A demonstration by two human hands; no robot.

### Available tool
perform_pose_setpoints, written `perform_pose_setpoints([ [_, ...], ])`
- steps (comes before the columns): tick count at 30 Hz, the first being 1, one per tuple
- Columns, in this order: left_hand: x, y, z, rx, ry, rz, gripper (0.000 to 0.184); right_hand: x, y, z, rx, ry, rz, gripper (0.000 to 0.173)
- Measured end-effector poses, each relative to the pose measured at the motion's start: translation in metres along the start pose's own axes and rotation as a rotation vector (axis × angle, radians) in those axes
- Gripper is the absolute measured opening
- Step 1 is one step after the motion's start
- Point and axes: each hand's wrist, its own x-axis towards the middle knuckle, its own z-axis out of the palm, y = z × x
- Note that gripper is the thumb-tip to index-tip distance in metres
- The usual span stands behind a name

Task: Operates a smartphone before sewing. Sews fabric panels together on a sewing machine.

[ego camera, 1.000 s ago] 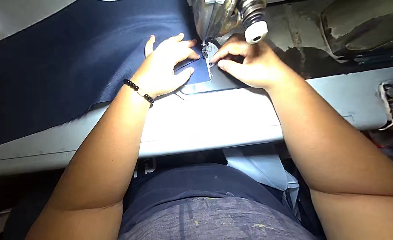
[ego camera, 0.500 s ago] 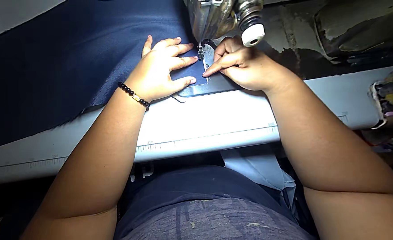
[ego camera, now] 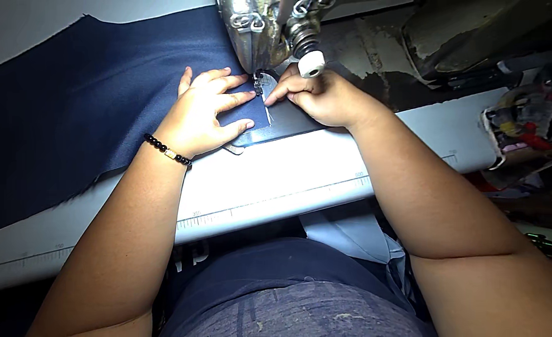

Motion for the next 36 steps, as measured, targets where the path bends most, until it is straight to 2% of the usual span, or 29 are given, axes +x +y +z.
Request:
perform_pose_setpoints([
  [10,-0.0011,0.0011,-0.0005,-0.004,-0.001,0.002,0.055,0.0007,0.0025,0.0019,-0.123,-0.075,-0.064,0.046],
  [28,0.0009,0.0039,-0.0029,-0.009,-0.025,-0.014,0.055,-0.0015,0.0001,0.0031,-0.156,-0.072,-0.100,0.045],
  [33,0.0010,0.0024,-0.0034,-0.040,-0.002,-0.020,0.041,-0.0010,-0.0032,0.0035,-0.160,-0.071,-0.065,0.046],
  [36,0.0015,0.0010,-0.0042,-0.035,0.001,-0.010,0.041,-0.0005,-0.0034,0.0043,-0.161,-0.059,-0.069,0.046],
])
